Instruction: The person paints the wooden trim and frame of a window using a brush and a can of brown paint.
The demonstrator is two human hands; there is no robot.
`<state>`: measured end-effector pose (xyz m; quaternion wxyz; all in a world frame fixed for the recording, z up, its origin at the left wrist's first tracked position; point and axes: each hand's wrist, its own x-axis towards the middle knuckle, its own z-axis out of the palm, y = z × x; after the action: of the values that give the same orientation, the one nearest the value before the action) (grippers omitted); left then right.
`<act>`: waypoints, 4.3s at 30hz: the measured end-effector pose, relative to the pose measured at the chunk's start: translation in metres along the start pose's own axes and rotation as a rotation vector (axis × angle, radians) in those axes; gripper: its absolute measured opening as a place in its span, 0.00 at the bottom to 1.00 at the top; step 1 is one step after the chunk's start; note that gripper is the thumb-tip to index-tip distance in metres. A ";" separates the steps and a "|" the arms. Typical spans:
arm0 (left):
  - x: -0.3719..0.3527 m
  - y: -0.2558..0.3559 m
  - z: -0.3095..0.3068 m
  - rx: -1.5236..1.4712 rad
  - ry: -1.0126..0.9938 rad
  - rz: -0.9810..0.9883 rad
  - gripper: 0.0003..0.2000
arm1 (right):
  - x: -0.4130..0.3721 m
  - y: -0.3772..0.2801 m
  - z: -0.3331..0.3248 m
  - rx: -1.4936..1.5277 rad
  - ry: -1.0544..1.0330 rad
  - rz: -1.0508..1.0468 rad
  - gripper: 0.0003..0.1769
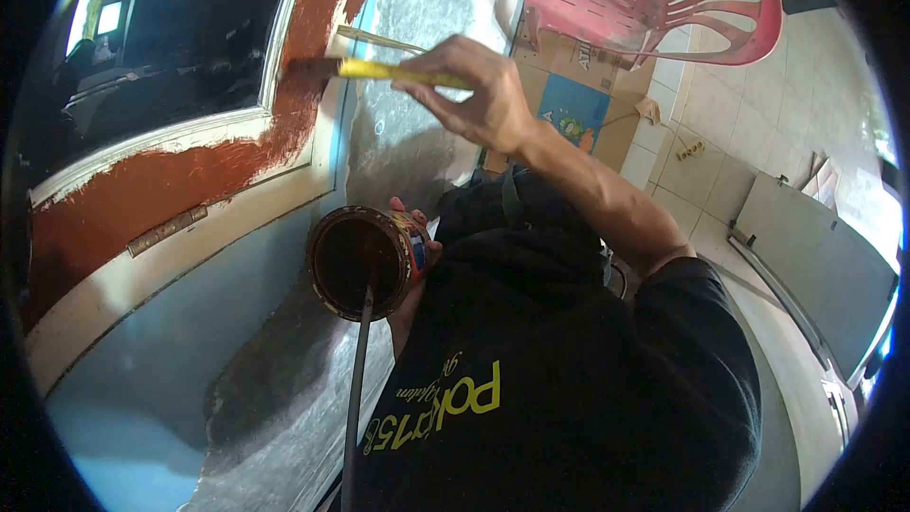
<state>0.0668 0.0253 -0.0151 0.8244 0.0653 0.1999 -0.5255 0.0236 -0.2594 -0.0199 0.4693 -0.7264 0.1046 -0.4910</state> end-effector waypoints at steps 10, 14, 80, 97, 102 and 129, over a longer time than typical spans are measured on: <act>0.008 -0.012 0.014 -0.078 -0.064 -0.093 0.32 | 0.021 0.014 -0.011 -0.247 0.378 0.142 0.11; 0.005 -0.007 0.008 0.010 -0.029 -0.021 0.30 | 0.011 0.004 0.001 -0.167 0.239 0.090 0.11; 0.004 -0.003 0.007 0.110 -0.004 -0.081 0.25 | -0.007 -0.008 0.017 0.090 0.140 0.193 0.09; 0.018 -0.008 0.025 0.090 0.045 -0.133 0.24 | -0.023 -0.033 0.012 0.317 -0.186 0.192 0.08; 0.021 -0.004 0.017 0.125 -0.007 -0.096 0.24 | -0.004 0.000 -0.005 0.155 -0.143 0.091 0.09; 0.005 -0.005 0.009 0.098 0.017 -0.060 0.27 | 0.052 0.036 -0.030 -0.325 0.182 -0.016 0.12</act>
<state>0.0669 0.0165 -0.0079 0.8022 0.1039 0.1830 -0.5587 0.0368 -0.3282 -0.0138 0.3305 -0.7460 0.2186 -0.5352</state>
